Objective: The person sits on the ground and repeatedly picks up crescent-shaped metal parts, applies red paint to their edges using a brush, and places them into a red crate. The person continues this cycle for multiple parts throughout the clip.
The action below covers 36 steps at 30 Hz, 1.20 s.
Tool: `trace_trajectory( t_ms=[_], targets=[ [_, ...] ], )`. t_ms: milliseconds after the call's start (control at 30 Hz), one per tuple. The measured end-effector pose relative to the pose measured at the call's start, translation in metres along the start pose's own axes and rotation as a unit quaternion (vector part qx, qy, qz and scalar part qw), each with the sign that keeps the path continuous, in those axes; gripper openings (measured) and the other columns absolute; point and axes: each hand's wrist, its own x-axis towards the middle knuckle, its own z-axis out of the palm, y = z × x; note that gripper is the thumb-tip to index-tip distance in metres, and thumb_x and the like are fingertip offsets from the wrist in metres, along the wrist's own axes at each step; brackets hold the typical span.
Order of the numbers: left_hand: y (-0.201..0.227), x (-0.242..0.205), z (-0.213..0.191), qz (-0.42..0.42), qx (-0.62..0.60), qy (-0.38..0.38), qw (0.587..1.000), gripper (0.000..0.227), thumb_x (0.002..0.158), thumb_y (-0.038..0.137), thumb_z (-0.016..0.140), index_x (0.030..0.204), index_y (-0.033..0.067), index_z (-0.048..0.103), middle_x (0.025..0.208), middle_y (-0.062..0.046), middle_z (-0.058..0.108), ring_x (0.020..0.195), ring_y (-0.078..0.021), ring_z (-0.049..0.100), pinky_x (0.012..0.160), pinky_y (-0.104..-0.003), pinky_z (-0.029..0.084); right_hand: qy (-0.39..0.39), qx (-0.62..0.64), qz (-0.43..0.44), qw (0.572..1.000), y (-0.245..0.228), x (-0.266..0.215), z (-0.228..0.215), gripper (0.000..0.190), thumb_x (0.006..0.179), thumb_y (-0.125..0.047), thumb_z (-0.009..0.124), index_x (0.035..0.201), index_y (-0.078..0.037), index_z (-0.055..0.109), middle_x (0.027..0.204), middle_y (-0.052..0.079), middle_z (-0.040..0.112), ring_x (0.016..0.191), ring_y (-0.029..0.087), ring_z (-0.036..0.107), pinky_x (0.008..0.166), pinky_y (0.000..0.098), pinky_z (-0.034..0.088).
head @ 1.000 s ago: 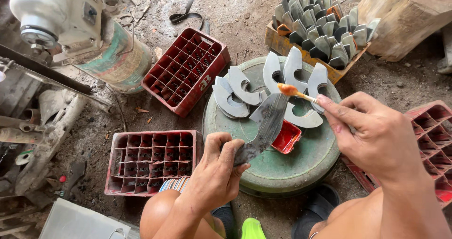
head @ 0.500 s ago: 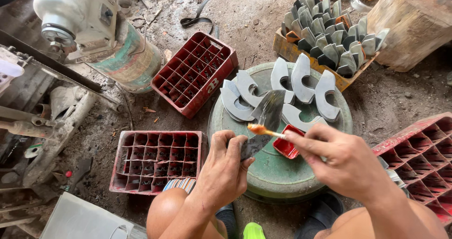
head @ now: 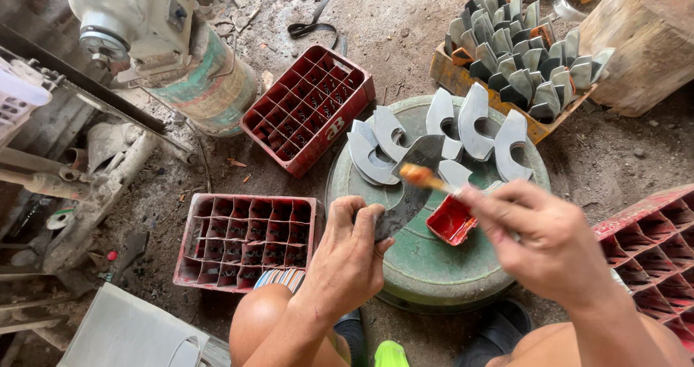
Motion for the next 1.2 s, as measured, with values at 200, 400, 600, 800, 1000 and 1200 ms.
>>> trace_trajectory(
  t_ms=[200,400,600,800,1000,1200],
  targets=[
    [0.001,0.000,-0.004,-0.008,-0.021,-0.007,1.000,0.047,0.090,0.006,0.071,0.130,-0.0059,0.052,0.121,-0.023,0.044,0.110,-0.0399,0.056,0.094,-0.045,0.050,-0.036,-0.115,0.023,0.992,0.004,0.008,0.003,0.038,0.082,-0.014,0.076,0.119,-0.022,0.078,0.088,0.002,0.072,0.056,0.016,0.065,0.054,0.0307,0.054],
    [0.000,0.000,-0.004,-0.009,-0.022,-0.031,0.999,0.045,0.090,0.006,0.072,0.129,-0.0058,0.052,0.119,-0.022,0.044,0.109,-0.0379,0.056,0.093,-0.044,0.051,-0.101,0.017,0.016,0.995,0.012,0.009,-0.017,0.035,0.079,-0.012,0.075,0.112,-0.022,0.078,0.084,-0.002,0.074,0.067,0.014,0.067,0.055,0.0269,0.056],
    [0.004,0.000,-0.003,0.018,-0.017,-0.031,0.999,0.048,0.087,0.006,0.074,0.128,-0.0051,0.053,0.118,-0.021,0.045,0.110,-0.0386,0.054,0.093,-0.043,0.051,-0.069,-0.017,-0.002,0.997,0.006,0.007,-0.001,0.038,0.079,-0.009,0.074,0.116,-0.015,0.079,0.085,0.005,0.073,0.061,0.014,0.066,0.056,0.0281,0.054],
    [0.005,0.000,-0.003,0.028,-0.015,-0.013,0.999,0.048,0.087,0.005,0.075,0.128,-0.0041,0.053,0.118,-0.021,0.046,0.110,-0.0379,0.055,0.094,-0.043,0.050,0.050,-0.069,0.079,0.993,0.001,0.010,-0.006,0.033,0.091,-0.008,0.072,0.124,-0.012,0.075,0.088,0.008,0.070,0.057,0.015,0.060,0.055,0.0311,0.049],
    [0.004,-0.001,-0.003,0.033,-0.024,-0.005,0.999,0.048,0.087,0.005,0.074,0.129,-0.0034,0.052,0.119,-0.021,0.046,0.109,-0.0387,0.055,0.092,-0.043,0.053,-0.032,0.044,0.000,0.999,-0.002,0.008,-0.002,0.035,0.084,-0.009,0.072,0.120,-0.010,0.075,0.087,0.004,0.072,0.061,0.012,0.065,0.055,0.0272,0.053],
    [0.005,-0.002,-0.005,0.033,-0.046,-0.001,0.998,0.049,0.089,0.007,0.074,0.132,-0.0027,0.052,0.120,-0.023,0.046,0.108,-0.0393,0.056,0.088,-0.043,0.054,0.042,-0.045,0.086,0.994,0.012,0.011,-0.012,0.031,0.090,-0.009,0.073,0.120,-0.010,0.077,0.085,0.008,0.072,0.059,0.016,0.064,0.054,0.0300,0.051]
  ],
)
